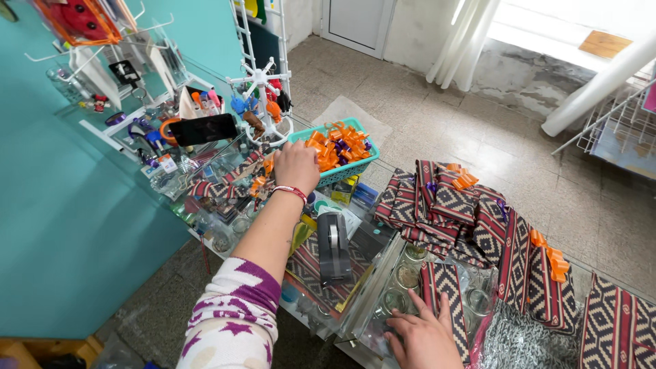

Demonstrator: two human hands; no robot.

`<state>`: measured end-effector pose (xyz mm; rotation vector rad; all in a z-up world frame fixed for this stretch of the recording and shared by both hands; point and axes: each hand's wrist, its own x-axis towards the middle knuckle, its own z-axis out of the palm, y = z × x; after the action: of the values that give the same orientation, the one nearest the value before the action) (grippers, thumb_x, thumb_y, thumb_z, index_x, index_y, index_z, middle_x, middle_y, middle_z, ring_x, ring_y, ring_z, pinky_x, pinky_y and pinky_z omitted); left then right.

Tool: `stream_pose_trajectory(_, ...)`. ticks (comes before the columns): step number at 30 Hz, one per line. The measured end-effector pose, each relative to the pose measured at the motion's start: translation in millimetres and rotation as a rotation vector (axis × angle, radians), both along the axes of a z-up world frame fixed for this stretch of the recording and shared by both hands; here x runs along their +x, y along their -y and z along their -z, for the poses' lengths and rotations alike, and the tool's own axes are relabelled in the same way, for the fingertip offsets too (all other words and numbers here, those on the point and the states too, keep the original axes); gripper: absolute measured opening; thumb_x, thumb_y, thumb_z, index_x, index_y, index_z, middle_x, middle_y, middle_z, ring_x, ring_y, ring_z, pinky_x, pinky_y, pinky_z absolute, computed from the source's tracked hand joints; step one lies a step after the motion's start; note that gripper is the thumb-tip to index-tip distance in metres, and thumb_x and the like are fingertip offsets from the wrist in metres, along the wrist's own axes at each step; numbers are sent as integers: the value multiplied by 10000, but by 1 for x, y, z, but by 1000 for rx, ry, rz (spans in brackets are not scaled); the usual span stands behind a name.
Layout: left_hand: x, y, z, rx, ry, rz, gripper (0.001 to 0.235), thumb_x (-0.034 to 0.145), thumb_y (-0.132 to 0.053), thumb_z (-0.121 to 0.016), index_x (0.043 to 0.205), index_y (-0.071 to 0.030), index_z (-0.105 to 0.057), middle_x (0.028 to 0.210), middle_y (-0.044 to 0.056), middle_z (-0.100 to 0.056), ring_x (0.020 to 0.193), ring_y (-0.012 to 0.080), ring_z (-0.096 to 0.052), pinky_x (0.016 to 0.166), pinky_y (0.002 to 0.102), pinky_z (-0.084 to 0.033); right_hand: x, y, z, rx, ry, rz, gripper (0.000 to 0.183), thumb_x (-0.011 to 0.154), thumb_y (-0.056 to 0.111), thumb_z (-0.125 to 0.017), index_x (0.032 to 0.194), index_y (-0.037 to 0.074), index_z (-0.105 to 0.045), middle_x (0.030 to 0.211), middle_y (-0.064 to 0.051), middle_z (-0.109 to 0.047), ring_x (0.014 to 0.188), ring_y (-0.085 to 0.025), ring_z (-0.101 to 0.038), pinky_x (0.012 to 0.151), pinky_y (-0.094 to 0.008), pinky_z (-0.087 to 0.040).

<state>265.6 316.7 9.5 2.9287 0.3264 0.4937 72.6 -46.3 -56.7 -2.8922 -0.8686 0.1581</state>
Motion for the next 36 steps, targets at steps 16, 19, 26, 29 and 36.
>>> stream_pose_trajectory(16,-197,83,94,-556,672,304,309,1109,-354,-356,1001,-131,-539,799,-22,-709,671,292,-705,602,443,-509,15,-52,-54,356,-28,-34,226,924,352,-661,1068,230,-787,806,22,-731,823,-213,-659,780,-396,-525)
stream_pose_trajectory(19,-205,83,144,-435,658,261,204,1089,-292,-421,1038,-119,-517,761,95,-642,593,352,-634,519,477,-420,20,-85,-76,382,-445,258,368,969,361,-639,1312,256,-721,631,41,-485,600,-130,-520,578,-301,-360)
stream_pose_trajectory(26,-206,80,149,-364,591,296,203,1091,-303,-411,1050,-126,-502,792,113,-654,654,370,-638,504,490,-424,48,-107,-30,624,-656,386,296,955,303,-654,1183,171,-789,932,25,-788,842,-104,-664,782,-276,-491)
stream_pose_trajectory(29,-200,77,154,-322,668,318,203,1057,-356,-477,948,-191,-525,707,3,-631,646,298,-678,582,405,-565,56,-113,-10,877,-713,399,212,931,286,-701,1027,149,-830,645,46,-643,671,-101,-498,673,-242,-357)
stream_pose_trajectory(36,-201,82,146,-259,707,271,213,1063,-329,-459,941,-172,-537,695,29,-588,638,307,-657,563,406,-550,40,-117,-40,1083,-648,484,122,897,211,-781,894,93,-809,576,51,-606,577,-26,-395,572,-190,-267)
